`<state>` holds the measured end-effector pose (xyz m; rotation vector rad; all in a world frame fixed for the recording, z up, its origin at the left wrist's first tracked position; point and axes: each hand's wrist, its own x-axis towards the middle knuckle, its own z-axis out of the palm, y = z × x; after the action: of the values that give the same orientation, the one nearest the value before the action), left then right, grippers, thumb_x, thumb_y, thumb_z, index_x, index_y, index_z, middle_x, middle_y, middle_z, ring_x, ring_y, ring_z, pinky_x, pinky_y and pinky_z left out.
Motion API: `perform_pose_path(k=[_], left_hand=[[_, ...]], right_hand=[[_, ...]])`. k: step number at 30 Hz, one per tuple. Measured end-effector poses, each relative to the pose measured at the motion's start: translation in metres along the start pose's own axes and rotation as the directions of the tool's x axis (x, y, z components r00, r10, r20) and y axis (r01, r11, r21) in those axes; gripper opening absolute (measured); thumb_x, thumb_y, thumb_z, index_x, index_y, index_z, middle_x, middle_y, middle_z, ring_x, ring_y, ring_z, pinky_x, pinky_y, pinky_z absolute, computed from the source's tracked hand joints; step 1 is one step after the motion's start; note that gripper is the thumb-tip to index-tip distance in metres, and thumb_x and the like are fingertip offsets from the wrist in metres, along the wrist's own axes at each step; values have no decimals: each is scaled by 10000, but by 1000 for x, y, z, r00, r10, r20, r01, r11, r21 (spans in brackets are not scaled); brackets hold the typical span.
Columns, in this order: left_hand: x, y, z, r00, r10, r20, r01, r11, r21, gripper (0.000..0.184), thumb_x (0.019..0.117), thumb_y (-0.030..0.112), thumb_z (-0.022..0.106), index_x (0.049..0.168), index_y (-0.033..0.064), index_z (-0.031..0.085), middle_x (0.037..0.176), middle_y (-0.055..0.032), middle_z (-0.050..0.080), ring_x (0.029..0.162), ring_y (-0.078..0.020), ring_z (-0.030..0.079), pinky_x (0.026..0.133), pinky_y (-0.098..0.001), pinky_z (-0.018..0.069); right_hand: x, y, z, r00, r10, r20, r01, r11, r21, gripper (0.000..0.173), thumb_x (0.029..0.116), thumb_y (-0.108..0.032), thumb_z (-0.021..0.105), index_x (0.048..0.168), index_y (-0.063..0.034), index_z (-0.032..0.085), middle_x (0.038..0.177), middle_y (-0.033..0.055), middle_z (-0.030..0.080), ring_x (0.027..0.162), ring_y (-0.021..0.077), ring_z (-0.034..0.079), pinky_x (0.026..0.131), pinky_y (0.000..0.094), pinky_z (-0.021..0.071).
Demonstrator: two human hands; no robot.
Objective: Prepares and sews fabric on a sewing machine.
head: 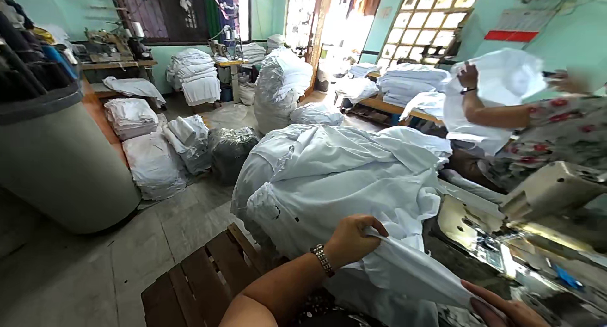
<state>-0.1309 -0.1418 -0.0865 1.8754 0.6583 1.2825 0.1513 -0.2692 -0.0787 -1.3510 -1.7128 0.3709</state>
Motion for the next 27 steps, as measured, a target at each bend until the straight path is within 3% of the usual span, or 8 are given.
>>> perform_pose_path(k=[3,7,13,20,22,23,25,27], left_hand=[[4,2,2,1000,1,1,-1,1000,3,163,871,-46,624,991,-20,731,967,-108,713,922,-137,670,834,-302,552],[13,-2,5,998,67,-11,-67,998,3,162,873,-36,635,993,-3,739,958,-70,720,906,-87,668,823,-252,557],[17,-9,2,995,93,42,-96,992,86,134,858,60,764,991,42,763,915,-21,709,840,-63,640,762,-222,547],[13,0,4,985,169,27,-170,955,241,111,874,85,755,978,51,770,872,0,684,824,-36,617,758,-181,524],[18,4,10,979,204,3,-195,934,299,92,905,106,723,972,64,770,926,-13,659,897,-51,608,814,-186,519],[23,7,15,977,215,-5,-205,935,289,95,936,115,691,981,64,758,998,-29,646,982,-72,603,878,-208,517],[40,13,31,974,227,-2,-224,962,157,132,1005,92,585,1041,21,692,1116,-53,655,1109,-102,610,982,-278,519],[65,22,53,972,236,8,-236,969,79,144,1039,58,505,1101,12,626,1057,2,674,1005,-20,642,907,-236,553]], right_hand=[[-5,8,1,998,-6,-67,5,1000,-9,249,979,-134,667,1188,-25,749,929,119,644,780,58,554,698,191,480],[-3,9,9,963,-62,-261,46,997,-68,231,937,-240,679,1119,-164,798,874,-7,619,738,-21,531,648,123,448],[-2,9,6,964,-2,-265,-22,996,-88,207,939,-251,700,1114,-236,809,873,5,582,762,15,534,669,162,469],[-2,22,10,950,-19,-312,5,999,-46,182,953,-264,709,1087,-206,818,832,-8,582,737,-8,525,653,130,454],[-2,25,12,946,-35,-322,-8,992,-129,180,952,-285,706,1069,-212,821,883,24,623,774,48,570,684,193,499],[-2,24,13,948,-41,-315,-19,983,-183,178,940,-282,701,1054,-218,822,957,56,661,820,105,610,722,268,537],[-2,21,16,956,-43,-291,-13,982,-188,174,917,-258,700,1031,-209,822,1123,112,688,901,186,645,777,373,565],[-4,21,18,960,-28,-278,9,997,-72,166,920,-235,697,1011,-167,818,1146,81,713,953,134,669,836,320,578]])
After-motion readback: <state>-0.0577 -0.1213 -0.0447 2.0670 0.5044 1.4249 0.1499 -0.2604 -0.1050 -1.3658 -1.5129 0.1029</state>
